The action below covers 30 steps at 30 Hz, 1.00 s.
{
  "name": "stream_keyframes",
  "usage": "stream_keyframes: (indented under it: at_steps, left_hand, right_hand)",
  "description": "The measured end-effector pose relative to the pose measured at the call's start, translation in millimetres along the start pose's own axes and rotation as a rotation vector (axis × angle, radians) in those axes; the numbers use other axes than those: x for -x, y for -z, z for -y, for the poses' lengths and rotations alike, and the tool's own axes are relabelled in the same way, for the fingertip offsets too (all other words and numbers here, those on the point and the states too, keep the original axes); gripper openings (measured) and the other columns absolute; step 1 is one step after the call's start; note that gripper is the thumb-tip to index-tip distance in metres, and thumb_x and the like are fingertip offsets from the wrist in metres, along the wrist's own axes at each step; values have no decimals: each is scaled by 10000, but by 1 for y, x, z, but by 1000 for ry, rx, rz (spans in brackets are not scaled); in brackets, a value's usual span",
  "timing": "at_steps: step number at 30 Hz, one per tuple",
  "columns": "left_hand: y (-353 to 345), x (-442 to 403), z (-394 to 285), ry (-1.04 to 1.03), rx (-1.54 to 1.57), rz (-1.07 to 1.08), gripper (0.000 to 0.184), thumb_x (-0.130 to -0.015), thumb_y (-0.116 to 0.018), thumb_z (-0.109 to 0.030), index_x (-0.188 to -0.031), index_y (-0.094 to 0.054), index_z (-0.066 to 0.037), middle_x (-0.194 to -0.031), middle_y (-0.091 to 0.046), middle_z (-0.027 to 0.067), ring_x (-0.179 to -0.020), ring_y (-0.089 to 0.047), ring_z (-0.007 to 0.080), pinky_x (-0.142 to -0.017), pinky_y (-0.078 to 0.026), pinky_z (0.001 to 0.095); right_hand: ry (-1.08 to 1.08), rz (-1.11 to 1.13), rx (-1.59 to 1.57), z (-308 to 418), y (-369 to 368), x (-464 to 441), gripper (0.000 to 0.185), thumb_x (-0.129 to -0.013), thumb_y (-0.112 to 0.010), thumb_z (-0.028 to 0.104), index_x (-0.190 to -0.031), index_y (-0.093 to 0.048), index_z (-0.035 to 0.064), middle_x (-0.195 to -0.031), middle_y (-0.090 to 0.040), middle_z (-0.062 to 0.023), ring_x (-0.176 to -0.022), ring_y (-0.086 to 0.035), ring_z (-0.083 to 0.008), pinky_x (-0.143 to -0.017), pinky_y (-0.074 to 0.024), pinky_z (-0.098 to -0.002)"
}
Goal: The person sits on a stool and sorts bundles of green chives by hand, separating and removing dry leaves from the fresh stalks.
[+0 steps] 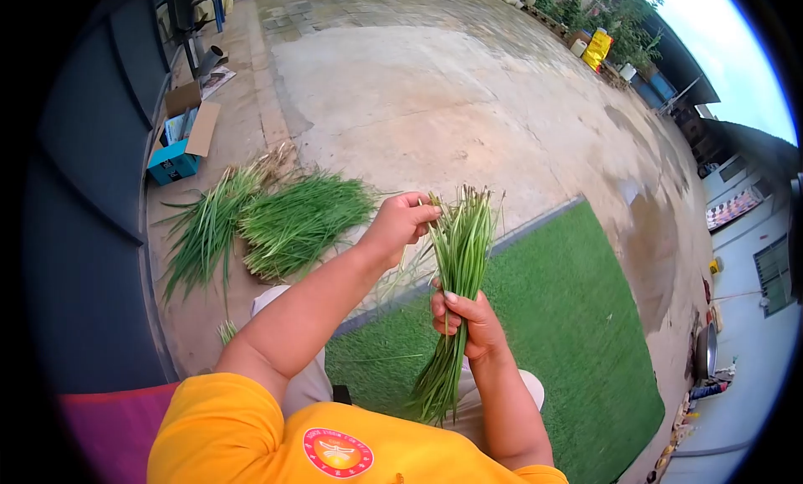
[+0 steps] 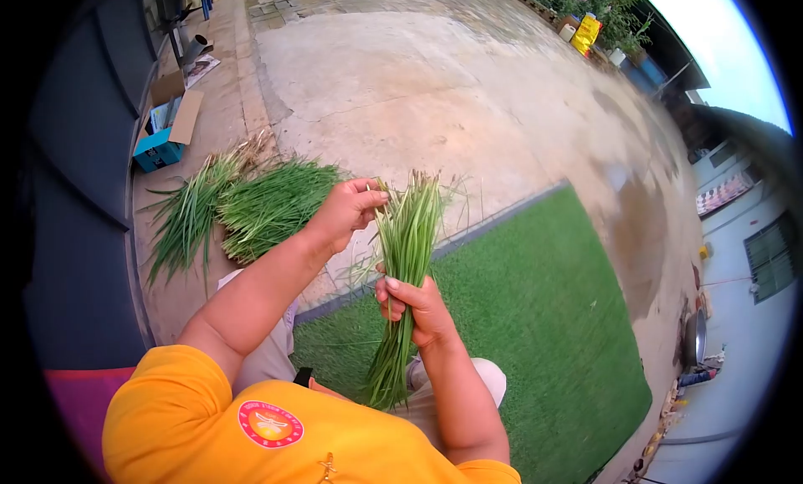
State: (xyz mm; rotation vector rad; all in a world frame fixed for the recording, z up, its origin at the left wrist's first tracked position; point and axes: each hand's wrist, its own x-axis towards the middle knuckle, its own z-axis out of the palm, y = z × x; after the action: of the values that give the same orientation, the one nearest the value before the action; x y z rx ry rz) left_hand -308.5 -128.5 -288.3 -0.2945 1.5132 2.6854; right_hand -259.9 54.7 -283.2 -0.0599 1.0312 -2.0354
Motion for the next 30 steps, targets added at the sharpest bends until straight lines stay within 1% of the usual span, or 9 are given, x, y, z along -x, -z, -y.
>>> stream_keyframes:
  at_steps: [4,11,14,20,22,24,26,29,30]
  left_hand:
    - [8,-1,1,12,199,-35,68,-756,-605,-70,-771,-540,-83,-658,-545,-6,-464,-387,15,-368,-243,136]
    - [25,-6,-11,-41,195,26,87,-749,-593,-41,-787,-526,-83,-666,-548,13,-444,-375,21,-353,-248,136]
    - [37,-12,-11,28,360,-13,97,-751,-590,-33,-797,-519,-81,-659,-537,25,-436,-354,27,-350,-249,139]
    - [78,-36,-38,-102,548,-174,66,-787,-564,-21,-800,-510,-57,-683,-524,36,-465,-358,33,-360,-263,145]
    - [80,-38,-42,-276,473,-305,53,-797,-550,-12,-805,-510,-46,-702,-524,38,-486,-375,35,-373,-277,148]
    - [71,-33,-40,-292,363,-246,49,-801,-559,-32,-831,-524,-47,-712,-527,33,-519,-406,35,-392,-296,150]
    - [50,-30,-38,-100,13,28,95,-795,-577,-73,-876,-538,-40,-725,-549,36,-535,-431,39,-417,-318,163]
    - [19,-21,-27,21,-164,220,169,-787,-592,-108,-936,-545,-44,-749,-553,23,-549,-450,37,-430,-323,165]
    - [11,-17,-24,78,-213,327,231,-787,-585,-96,-1000,-525,-28,-724,-526,11,-538,-430,39,-430,-309,163]
  right_hand:
    - [-40,-43,6,4,-9,0,282,-751,-595,62,-999,-481,-6,-696,-522,-60,-481,-367,-49,-431,-303,-186]
    - [-80,5,26,5,-3,-2,258,-733,-582,36,-967,-489,-19,-659,-509,-66,-454,-355,-51,-408,-296,-190]
    - [-130,-35,62,4,3,0,240,-731,-578,30,-950,-493,-20,-657,-507,-74,-451,-358,-57,-403,-296,-191]
    - [-141,-23,20,4,8,16,224,-725,-584,26,-930,-503,-11,-655,-514,-79,-448,-371,-66,-406,-304,-201]
    - [-122,-42,32,6,11,19,219,-725,-585,28,-925,-506,-8,-654,-517,-79,-448,-373,-67,-408,-305,-203]
    - [-104,-57,45,8,12,20,213,-725,-587,31,-920,-509,-5,-653,-519,-80,-448,-375,-69,-409,-307,-206]
    - [-66,-94,102,9,11,21,209,-725,-589,35,-916,-515,-1,-650,-521,-79,-449,-376,-69,-411,-308,-205]
    - [-62,-69,97,13,10,22,216,-723,-592,37,-922,-515,0,-649,-522,-80,-449,-377,-71,-413,-308,-205]
    - [-64,-70,97,13,11,22,216,-723,-592,37,-922,-515,0,-649,-522,-80,-449,-377,-71,-413,-308,-205]
